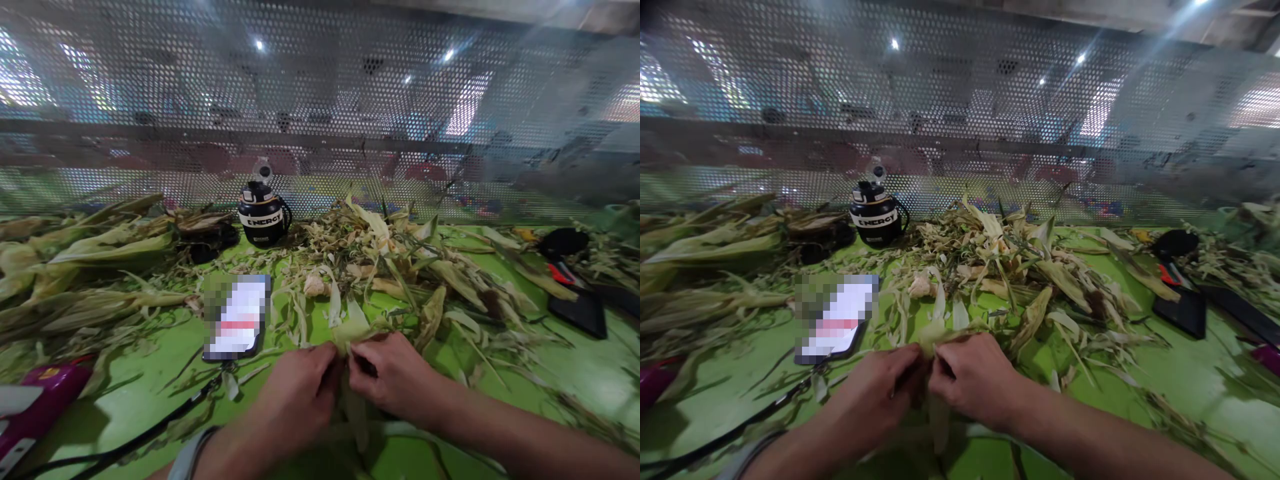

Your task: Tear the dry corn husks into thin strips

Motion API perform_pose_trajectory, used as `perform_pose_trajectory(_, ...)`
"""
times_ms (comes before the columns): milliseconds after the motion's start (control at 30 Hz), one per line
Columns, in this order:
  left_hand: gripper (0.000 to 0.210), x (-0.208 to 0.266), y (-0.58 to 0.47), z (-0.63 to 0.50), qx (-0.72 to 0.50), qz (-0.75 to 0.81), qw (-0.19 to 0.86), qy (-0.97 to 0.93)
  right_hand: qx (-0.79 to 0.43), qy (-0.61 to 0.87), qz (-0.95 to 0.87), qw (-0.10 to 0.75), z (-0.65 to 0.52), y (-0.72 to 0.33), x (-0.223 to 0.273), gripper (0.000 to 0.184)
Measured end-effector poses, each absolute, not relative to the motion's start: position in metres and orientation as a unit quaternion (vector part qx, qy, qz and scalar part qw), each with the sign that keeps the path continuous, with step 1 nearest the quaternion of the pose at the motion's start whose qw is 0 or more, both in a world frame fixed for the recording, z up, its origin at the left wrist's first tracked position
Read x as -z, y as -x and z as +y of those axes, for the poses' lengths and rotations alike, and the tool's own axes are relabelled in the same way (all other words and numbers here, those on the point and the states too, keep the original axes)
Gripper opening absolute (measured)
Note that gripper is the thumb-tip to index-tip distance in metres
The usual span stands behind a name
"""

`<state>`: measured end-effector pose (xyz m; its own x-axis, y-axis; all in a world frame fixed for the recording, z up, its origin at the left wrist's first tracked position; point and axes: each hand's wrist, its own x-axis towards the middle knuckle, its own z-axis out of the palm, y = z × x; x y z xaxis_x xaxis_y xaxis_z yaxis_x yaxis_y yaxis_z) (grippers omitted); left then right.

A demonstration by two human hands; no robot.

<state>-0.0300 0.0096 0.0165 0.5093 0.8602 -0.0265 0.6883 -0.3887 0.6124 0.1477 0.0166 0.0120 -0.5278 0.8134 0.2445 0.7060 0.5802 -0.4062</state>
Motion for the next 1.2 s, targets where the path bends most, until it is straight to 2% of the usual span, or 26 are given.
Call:
perform_pose_trajectory(167, 0.02, -0.015, 0.029, 0.012, -0.128, 0.484, 0.266, -0.824, -0.088, 0.444, -0.867, 0.207, 0.015, -0.146, -0.011, 0.019)
perform_pose_trajectory(267, 0.021, -0.023, 0.037, 0.025, -0.068, 0.523, 0.202, -0.825, -0.07, 0.484, -0.84, 0.235, 0.027, -0.155, -0.025, 0.017)
perform_pose_trajectory(333, 0.024, -0.032, 0.049, 0.038, -0.016, 0.58, 0.139, -0.803, -0.079, 0.538, -0.792, 0.279, 0.042, -0.174, -0.042, 0.019)
perform_pose_trajectory(433, 0.03, -0.045, 0.074, 0.06, -0.048, 0.656, 0.024, -0.753, -0.042, 0.621, -0.674, 0.397, 0.069, -0.224, -0.073, 0.012)
perform_pose_trajectory(500, 0.028, -0.049, 0.089, 0.072, -0.073, 0.676, 0.014, -0.733, -0.015, 0.65, -0.615, 0.446, 0.082, -0.262, -0.094, 0.016)
perform_pose_trajectory(567, 0.025, -0.048, 0.097, 0.08, -0.133, 0.684, 0.078, -0.713, -0.09, 0.65, -0.503, 0.562, 0.089, -0.29, -0.111, 0.021)
perform_pose_trajectory(633, 0.026, -0.044, 0.097, 0.083, -0.231, 0.647, 0.259, -0.679, -0.218, 0.595, -0.458, 0.623, 0.089, -0.298, -0.119, 0.023)
perform_pose_trajectory(700, 0.026, -0.04, 0.091, 0.081, -0.278, 0.563, 0.484, -0.61, -0.379, 0.537, -0.482, 0.579, 0.081, -0.284, -0.117, 0.024)
perform_pose_trajectory(733, 0.029, -0.037, 0.086, 0.078, -0.28, 0.528, 0.56, -0.575, -0.45, 0.516, -0.509, 0.521, 0.075, -0.27, -0.111, 0.03)
perform_pose_trajectory(800, 0.032, -0.034, 0.076, 0.069, -0.266, 0.484, 0.648, -0.523, -0.569, 0.482, -0.53, 0.404, 0.06, -0.233, -0.096, 0.025)
perform_pose_trajectory(867, 0.034, -0.031, 0.066, 0.059, -0.24, 0.454, 0.695, -0.503, -0.653, 0.461, -0.52, 0.299, 0.044, -0.195, -0.077, 0.025)
perform_pose_trajectory(900, 0.034, -0.03, 0.062, 0.054, -0.234, 0.437, 0.708, -0.504, -0.682, 0.451, -0.507, 0.275, 0.037, -0.178, -0.067, 0.026)
perform_pose_trajectory(1000, 0.038, -0.026, 0.052, 0.041, -0.225, 0.418, 0.717, -0.511, -0.721, 0.446, -0.45, 0.28, 0.025, -0.148, -0.045, 0.036)
perform_pose_trajectory(1200, 0.04, -0.022, 0.046, 0.035, -0.211, 0.395, 0.725, -0.523, -0.7, 0.456, -0.45, 0.316, 0.025, -0.145, -0.03, 0.041)
